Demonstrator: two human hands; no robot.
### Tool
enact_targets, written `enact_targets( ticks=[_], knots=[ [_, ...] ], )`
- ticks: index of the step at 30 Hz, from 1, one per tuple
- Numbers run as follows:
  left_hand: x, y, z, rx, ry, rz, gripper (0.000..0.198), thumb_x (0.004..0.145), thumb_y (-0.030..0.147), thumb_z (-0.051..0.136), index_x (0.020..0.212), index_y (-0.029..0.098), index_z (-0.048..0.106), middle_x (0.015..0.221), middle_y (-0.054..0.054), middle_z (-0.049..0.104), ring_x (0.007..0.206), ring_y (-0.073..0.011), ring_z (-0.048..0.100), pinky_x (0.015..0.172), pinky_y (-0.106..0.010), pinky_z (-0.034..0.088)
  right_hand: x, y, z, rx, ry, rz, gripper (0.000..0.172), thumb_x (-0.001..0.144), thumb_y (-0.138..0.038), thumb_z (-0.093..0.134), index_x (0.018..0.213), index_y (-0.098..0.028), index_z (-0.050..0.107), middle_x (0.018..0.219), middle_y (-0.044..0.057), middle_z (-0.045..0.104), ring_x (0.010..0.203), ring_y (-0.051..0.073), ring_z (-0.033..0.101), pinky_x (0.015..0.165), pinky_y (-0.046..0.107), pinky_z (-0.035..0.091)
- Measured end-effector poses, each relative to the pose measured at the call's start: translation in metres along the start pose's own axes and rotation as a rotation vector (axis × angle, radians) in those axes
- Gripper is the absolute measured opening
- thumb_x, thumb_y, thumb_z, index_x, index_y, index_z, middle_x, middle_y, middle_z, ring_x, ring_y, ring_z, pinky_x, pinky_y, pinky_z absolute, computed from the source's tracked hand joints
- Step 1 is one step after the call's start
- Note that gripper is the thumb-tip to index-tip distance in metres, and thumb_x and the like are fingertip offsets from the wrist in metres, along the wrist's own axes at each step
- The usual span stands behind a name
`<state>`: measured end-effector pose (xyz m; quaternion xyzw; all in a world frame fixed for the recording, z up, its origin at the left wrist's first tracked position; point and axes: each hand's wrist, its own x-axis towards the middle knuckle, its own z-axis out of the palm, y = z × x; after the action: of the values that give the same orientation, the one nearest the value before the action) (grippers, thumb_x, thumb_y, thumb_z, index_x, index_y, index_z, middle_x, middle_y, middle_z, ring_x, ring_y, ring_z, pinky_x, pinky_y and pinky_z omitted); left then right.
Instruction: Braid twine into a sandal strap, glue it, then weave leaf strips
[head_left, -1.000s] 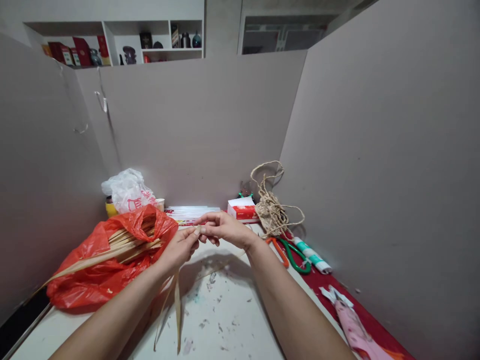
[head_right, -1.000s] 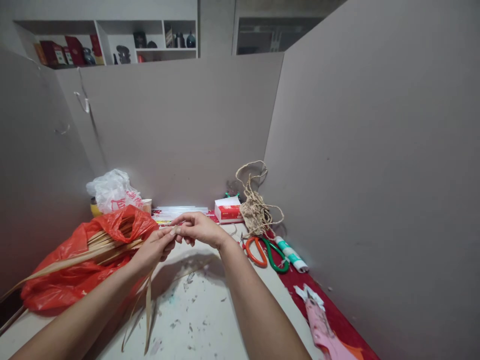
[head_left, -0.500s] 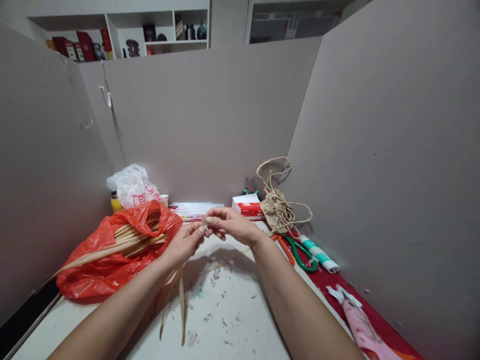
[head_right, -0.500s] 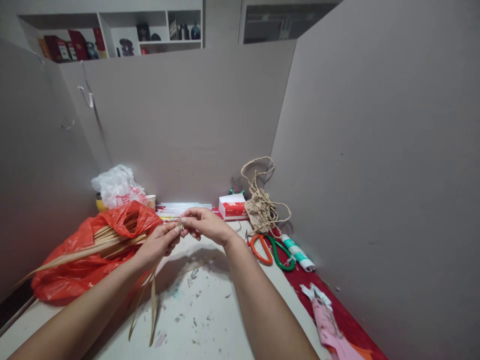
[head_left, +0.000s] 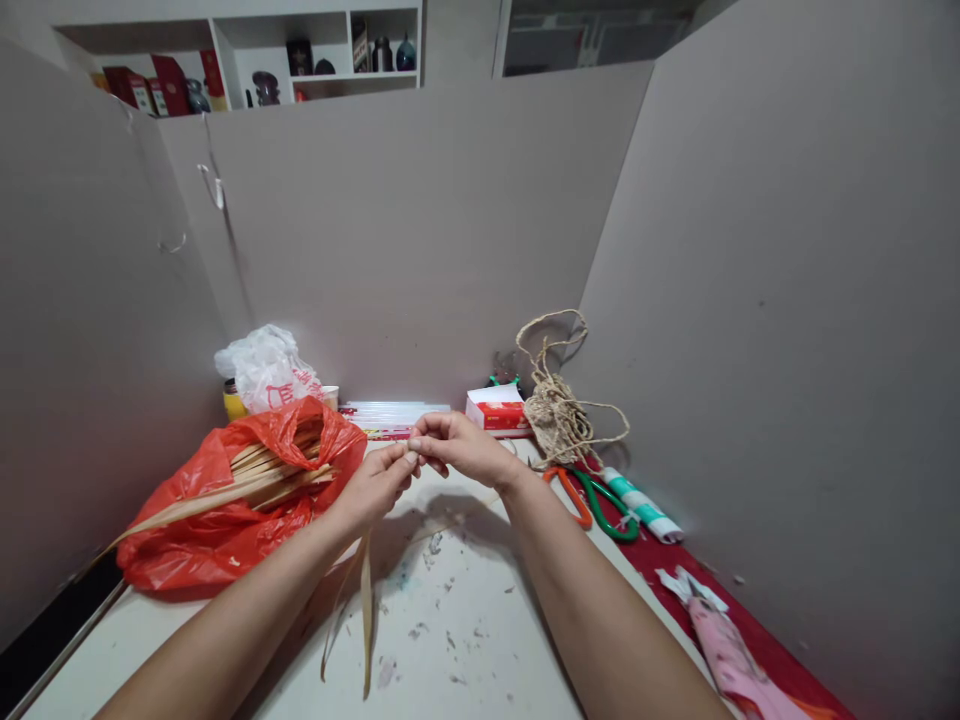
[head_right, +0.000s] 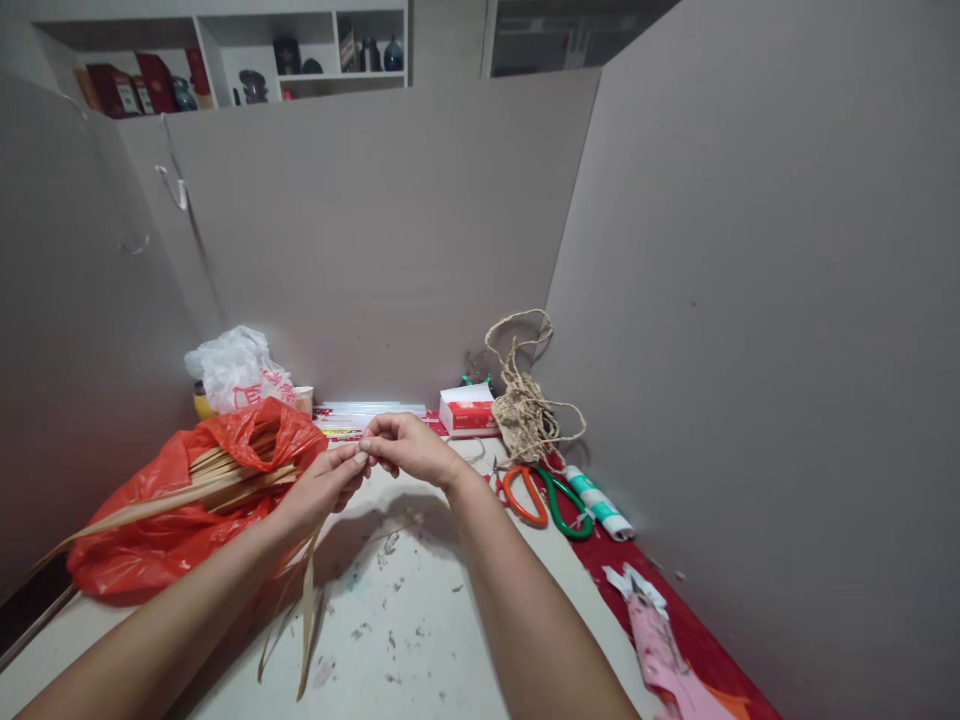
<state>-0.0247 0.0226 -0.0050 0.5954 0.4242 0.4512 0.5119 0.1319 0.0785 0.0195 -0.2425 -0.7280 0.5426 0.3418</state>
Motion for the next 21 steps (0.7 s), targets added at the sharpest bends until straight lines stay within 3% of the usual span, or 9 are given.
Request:
enact_targets(
  ticks=[3, 7, 10, 16, 19, 21],
  knots=[
    [0.000, -0.001, 0.001, -0.023, 0.036, 0.039, 0.031, 0.080, 0.048, 0.056, 0.075, 0.018, 0.051, 0.049, 0.010, 0.031, 0.040, -0.0051, 0.021, 0.039, -0.020, 0.014, 0.002, -0.002, 0.004, -0.056, 0.040, -0.011, 0.027, 0.075, -0.041, 0.064, 0.071, -0.017, 0.053, 0.055, -0.003, 0.056, 0.043, 0.007, 0.043, 0.039, 0.019, 0.033],
    [0.001, -0.002, -0.002, -0.158, 0.016, -0.023, 0.030, 0.081, 0.047, 0.055, 0.073, 0.019, 0.045, 0.047, 0.012, 0.027, 0.039, -0.0045, 0.015, 0.038, -0.019, 0.010, 0.006, 0.002, 0.004, -0.158, 0.136, -0.034, 0.038, 0.085, -0.053, 0.048, 0.069, -0.018, 0.050, 0.057, -0.002, 0.053, 0.042, 0.008, 0.042, 0.038, 0.020, 0.033],
    [0.002, -0.001, -0.008, -0.209, -0.075, -0.086, 0.029, 0.083, 0.046, 0.052, 0.073, 0.021, 0.041, 0.047, 0.013, 0.021, 0.038, -0.0050, 0.008, 0.037, -0.018, 0.008, 0.006, 0.005, 0.003, -0.253, 0.170, -0.063, 0.043, 0.088, -0.058, 0.042, 0.071, -0.019, 0.048, 0.058, -0.003, 0.051, 0.045, 0.008, 0.041, 0.040, 0.020, 0.032],
    [0.000, 0.007, -0.022, -0.270, -0.309, -0.231, 0.024, 0.080, 0.040, 0.053, 0.073, 0.022, 0.039, 0.048, 0.012, 0.018, 0.039, -0.0057, 0.007, 0.037, -0.017, 0.009, 0.005, 0.004, 0.017, -0.358, 0.055, -0.150, 0.044, 0.086, -0.058, 0.046, 0.064, -0.021, 0.042, 0.059, -0.003, 0.044, 0.056, 0.012, 0.041, 0.053, 0.024, 0.035],
    [-0.004, 0.006, -0.019, -0.260, -0.288, -0.235, 0.023, 0.080, 0.039, 0.053, 0.071, 0.021, 0.041, 0.048, 0.012, 0.018, 0.039, -0.0059, 0.009, 0.038, -0.018, 0.012, 0.006, 0.008, 0.023, -0.364, 0.042, -0.197, 0.047, 0.086, -0.060, 0.043, 0.059, -0.022, 0.038, 0.058, -0.003, 0.039, 0.057, 0.013, 0.037, 0.054, 0.026, 0.033],
    [-0.005, 0.002, -0.014, -0.244, -0.205, -0.195, 0.023, 0.080, 0.041, 0.054, 0.074, 0.021, 0.045, 0.047, 0.012, 0.020, 0.039, -0.0062, 0.011, 0.040, -0.019, 0.013, 0.009, 0.014, 0.023, -0.393, 0.080, -0.184, 0.046, 0.086, -0.059, 0.042, 0.058, -0.022, 0.039, 0.056, -0.003, 0.038, 0.054, 0.014, 0.036, 0.052, 0.027, 0.031]
  ],
)
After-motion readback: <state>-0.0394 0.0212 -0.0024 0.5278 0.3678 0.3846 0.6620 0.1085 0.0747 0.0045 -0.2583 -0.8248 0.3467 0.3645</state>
